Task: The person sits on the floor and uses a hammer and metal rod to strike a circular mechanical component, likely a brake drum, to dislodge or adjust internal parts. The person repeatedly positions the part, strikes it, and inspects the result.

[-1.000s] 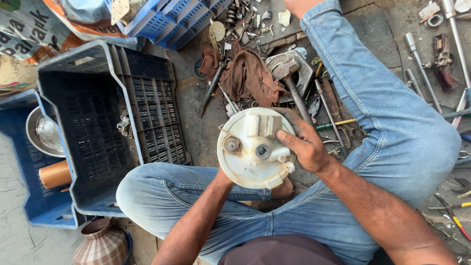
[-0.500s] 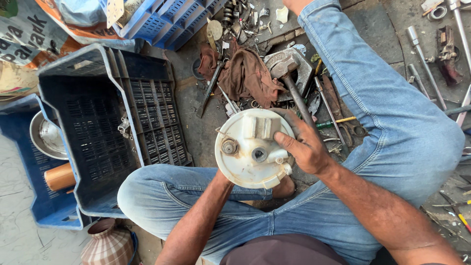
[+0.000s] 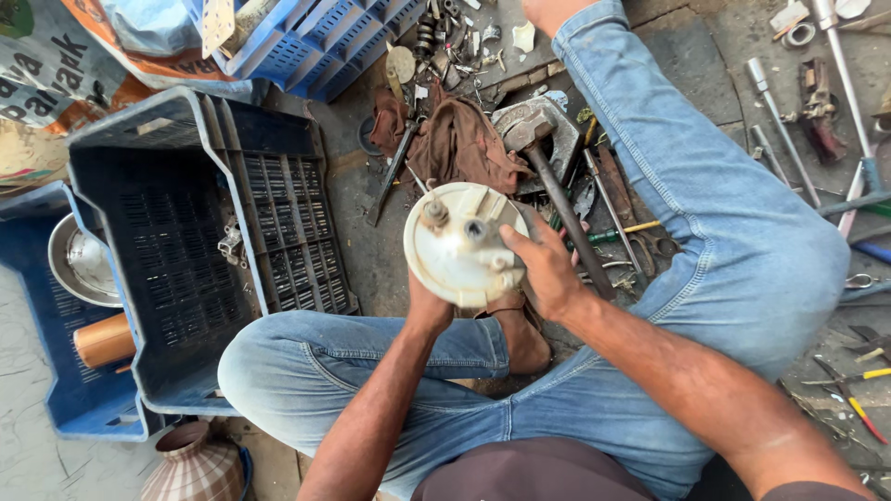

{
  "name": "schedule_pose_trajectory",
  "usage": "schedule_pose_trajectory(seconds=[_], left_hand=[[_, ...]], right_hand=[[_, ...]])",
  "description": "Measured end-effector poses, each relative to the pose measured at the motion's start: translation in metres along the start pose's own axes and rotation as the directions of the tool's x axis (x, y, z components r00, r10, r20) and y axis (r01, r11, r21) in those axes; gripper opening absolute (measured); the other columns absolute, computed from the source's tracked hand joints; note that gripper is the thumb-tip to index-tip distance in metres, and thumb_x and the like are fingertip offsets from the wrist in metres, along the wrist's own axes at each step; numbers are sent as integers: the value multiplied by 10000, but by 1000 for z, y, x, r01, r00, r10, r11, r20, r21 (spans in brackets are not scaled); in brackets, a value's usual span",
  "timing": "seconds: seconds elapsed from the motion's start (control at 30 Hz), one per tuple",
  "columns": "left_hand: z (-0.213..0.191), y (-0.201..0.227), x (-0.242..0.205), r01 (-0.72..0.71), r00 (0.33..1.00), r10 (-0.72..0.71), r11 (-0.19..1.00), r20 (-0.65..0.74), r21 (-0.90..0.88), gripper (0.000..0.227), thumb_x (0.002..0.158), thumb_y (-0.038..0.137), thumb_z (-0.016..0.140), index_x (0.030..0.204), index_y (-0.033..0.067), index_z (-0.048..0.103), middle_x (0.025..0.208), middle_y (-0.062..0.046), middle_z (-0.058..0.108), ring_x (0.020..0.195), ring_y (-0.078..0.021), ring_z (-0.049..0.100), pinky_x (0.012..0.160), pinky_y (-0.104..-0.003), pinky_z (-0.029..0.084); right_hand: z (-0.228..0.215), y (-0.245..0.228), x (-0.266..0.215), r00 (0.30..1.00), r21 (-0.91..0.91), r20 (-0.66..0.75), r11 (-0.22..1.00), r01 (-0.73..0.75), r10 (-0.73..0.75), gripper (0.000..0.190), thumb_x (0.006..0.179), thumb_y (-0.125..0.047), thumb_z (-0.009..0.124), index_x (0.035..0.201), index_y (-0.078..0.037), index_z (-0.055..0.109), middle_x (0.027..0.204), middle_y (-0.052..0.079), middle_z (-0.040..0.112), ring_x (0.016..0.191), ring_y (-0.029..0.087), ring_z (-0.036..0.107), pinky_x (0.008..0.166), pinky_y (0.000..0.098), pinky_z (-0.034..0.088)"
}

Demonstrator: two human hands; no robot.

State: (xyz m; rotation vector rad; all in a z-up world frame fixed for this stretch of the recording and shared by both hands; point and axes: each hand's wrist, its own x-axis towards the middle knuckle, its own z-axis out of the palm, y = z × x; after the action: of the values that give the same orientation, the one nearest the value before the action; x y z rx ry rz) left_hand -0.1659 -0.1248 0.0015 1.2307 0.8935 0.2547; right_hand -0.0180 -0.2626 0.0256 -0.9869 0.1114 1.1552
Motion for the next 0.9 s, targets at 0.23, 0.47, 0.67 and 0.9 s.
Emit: schedule_pose_trajectory(seconds=[0.23, 0.47, 0.67, 0.9], left_hand=[[6, -10, 15, -123, 992, 127, 966, -3, 225, 344, 908, -35, 651, 1248, -82, 652, 1195, -176, 747, 1047, -203, 728, 915, -344, 595], [5, 18, -1, -76, 997, 77, 896, -16, -437, 493, 1024, 283, 443, 1333, -64, 606, 1346, -202, 656, 1232, -282, 619, 1106, -452, 437], [24, 36, -23, 35, 999, -30, 864, 16, -502, 747, 1006, 564, 426, 1533, 35, 396, 1501, -113, 552, 1387, -237, 526, 1201, -424, 358], [23, 45, -26, -162, 987, 148, 938, -66, -307, 727, 1012, 467, 600, 1495, -49, 429, 1401, -171, 585, 1230, -216, 616, 1035, -361, 527]], right_hand=[[-8, 18, 16, 996, 32, -65, 998, 61, -58, 515, 984, -207, 550, 1465, -32, 498, 1313, 129, 665, 1237, 242, 608, 1111, 428, 464], [-3, 4, 6, 911, -148, 56, 899, 411, -408, 462, 1021, -187, 534, 1456, -38, 482, 1364, 145, 606, 1280, 233, 573, 1146, 409, 458], [5, 4, -4, 851, -261, 168, 810, 526, -498, 505, 1070, -247, 509, 1510, -37, 377, 1405, 149, 572, 1320, 243, 551, 1167, 397, 430], [15, 7, -5, 889, -398, 193, 795, 458, -415, 664, 1012, -426, 558, 1494, -2, 388, 1353, 193, 609, 1261, 269, 609, 1087, 402, 518]])
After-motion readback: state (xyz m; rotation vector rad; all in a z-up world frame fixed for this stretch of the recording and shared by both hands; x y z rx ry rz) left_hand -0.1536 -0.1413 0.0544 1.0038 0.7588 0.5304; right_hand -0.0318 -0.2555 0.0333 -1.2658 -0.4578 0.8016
